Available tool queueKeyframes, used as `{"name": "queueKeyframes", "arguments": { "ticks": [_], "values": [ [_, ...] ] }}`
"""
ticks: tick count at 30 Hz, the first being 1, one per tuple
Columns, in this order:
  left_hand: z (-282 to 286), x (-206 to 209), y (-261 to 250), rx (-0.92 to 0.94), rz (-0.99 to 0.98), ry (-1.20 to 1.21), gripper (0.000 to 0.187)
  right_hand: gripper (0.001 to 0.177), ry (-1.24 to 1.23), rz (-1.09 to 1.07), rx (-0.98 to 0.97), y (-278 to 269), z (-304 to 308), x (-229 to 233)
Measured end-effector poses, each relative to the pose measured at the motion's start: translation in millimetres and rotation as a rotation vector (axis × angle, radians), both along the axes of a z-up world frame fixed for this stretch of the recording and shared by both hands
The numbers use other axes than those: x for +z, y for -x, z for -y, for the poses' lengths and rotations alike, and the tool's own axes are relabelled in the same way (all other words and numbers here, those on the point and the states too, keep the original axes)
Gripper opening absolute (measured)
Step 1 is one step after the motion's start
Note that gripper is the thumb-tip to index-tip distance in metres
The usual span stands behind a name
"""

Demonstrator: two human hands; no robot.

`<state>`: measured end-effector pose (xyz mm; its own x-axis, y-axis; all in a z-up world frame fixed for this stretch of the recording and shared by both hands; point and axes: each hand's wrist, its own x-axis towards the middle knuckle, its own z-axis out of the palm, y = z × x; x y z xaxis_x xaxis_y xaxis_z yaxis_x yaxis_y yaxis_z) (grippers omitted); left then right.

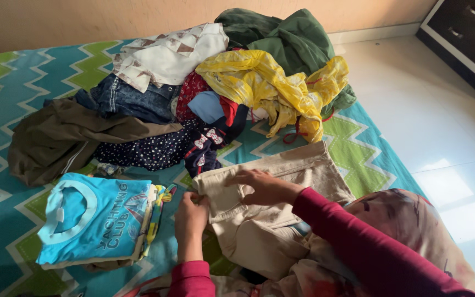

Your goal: The person folds multiple items of clothing on a bed, including a beige t-shirt, dark shorts with a cartoon pattern, light blue shorts, red shorts, dark blue shorts, and a dark polka-dotted garment. Each item is smoothed and folded into a neat stack.

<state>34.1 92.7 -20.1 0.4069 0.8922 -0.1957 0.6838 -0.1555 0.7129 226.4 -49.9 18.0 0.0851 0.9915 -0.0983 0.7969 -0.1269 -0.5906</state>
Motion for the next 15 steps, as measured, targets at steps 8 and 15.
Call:
{"name": "queueKeyframes", "arguments": {
  "ticks": [8,15],
  "values": [
    [19.1,12.1,-19.1,-0.248,0.409,-0.212,0.023,0.053,0.725,-0.15,0.222,5.9,41.5,13.6],
    [30.6,10.9,-10.8,-0.408,0.26,0.703,0.06,0.031,0.248,-0.506,0.023,-14.9,45.5,-14.7]
  ]
}}
